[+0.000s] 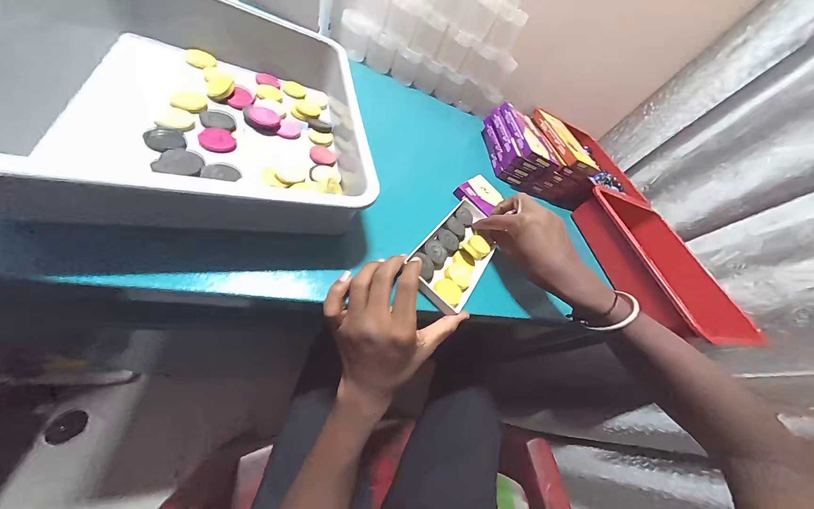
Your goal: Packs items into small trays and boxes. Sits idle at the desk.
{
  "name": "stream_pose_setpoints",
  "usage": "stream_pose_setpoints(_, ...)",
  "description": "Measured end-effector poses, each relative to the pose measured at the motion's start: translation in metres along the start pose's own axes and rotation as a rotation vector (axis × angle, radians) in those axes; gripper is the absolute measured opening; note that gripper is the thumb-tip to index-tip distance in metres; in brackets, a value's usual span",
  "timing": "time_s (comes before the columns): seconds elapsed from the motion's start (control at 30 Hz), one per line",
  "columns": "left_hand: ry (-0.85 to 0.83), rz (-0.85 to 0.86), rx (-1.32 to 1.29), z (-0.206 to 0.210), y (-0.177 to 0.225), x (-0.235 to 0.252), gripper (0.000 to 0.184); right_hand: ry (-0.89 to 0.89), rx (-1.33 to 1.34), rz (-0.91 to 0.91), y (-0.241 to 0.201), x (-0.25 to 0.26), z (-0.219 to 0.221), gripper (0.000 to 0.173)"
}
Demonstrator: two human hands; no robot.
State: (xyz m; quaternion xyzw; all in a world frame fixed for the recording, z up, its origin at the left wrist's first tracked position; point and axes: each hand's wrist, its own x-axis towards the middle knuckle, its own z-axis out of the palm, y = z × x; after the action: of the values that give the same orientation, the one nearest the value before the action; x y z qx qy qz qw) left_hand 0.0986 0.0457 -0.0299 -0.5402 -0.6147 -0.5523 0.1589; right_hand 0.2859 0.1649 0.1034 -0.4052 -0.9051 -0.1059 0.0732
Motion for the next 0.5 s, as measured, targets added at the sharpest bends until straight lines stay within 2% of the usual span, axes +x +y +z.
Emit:
stream_pose_setpoints(0.13, 0.011, 0.019, 0.022, -0.001, 0.0, 0.002, 0.079, 0.18, 0.095, 0.08, -0.006, -0.01, 0.008, 0.023)
stream_pose_setpoints(0.2, 0.004, 0.027, 0.039, -0.002, -0.001, 0.004, 0.079, 0.31, 0.105, 0.022, -0.012, -0.019, 0.019, 0.027)
stream_pose_setpoints(0.27, -0.005, 0.036, 0.045, -0.002, -0.001, 0.005, 0.08, 0.392, 0.125, -0.063, -0.021, -0.029, 0.035, 0.043)
stream_pose_setpoints(0.33, -0.003, 0.054, 0.055, -0.002, -0.002, 0.006, 0.08, 0.452, 0.113, -0.115, -0.027, -0.034, 0.041, 0.051)
stream_pose_setpoints(0.5, -0.018, 0.083, 0.083, -0.003, -0.003, 0.007, 0.078, 0.5, 0.114, -0.193, -0.03, -0.035, 0.045, 0.04)
